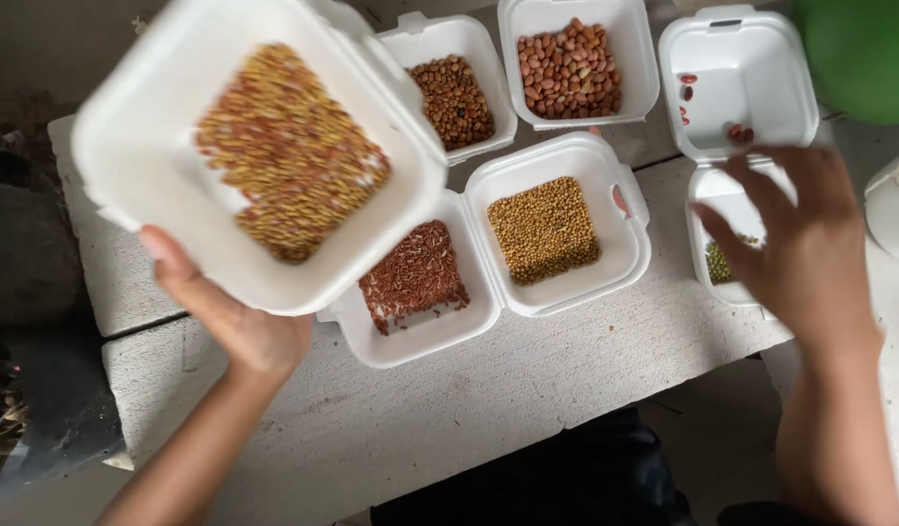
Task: Sorting various types of seeds into different containers by hand and using a small spoon.
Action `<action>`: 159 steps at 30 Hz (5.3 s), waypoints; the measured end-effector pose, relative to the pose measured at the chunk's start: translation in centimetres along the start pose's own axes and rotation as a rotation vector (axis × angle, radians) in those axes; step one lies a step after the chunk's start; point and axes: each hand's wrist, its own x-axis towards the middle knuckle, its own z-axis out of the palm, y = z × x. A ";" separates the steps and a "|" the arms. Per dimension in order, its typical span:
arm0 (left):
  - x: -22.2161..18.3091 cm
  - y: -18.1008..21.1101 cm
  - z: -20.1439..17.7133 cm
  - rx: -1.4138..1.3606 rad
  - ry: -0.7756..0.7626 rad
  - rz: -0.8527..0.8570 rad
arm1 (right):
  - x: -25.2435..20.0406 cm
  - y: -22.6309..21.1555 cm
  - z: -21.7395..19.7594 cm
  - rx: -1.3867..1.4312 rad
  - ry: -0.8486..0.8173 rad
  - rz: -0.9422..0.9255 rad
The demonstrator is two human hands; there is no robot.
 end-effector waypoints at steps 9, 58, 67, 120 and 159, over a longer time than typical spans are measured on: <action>2.6 2.3 -0.7 -0.643 0.512 0.071 | 17.4 -4.9 4.8 0.684 -0.299 -0.376; 2.1 1.1 -1.4 -0.308 0.324 0.012 | 21.6 -12.4 13.7 0.889 -0.303 -0.459; 2.1 1.4 -1.1 -0.335 0.316 -0.020 | 21.8 -11.8 12.7 0.905 -0.298 -0.485; 1.5 0.8 -0.6 -0.260 0.251 -0.054 | 3.8 5.3 9.9 0.081 -0.356 0.145; 1.2 1.0 -0.5 -0.299 0.208 -0.112 | 11.5 2.8 8.5 0.545 -0.247 -0.217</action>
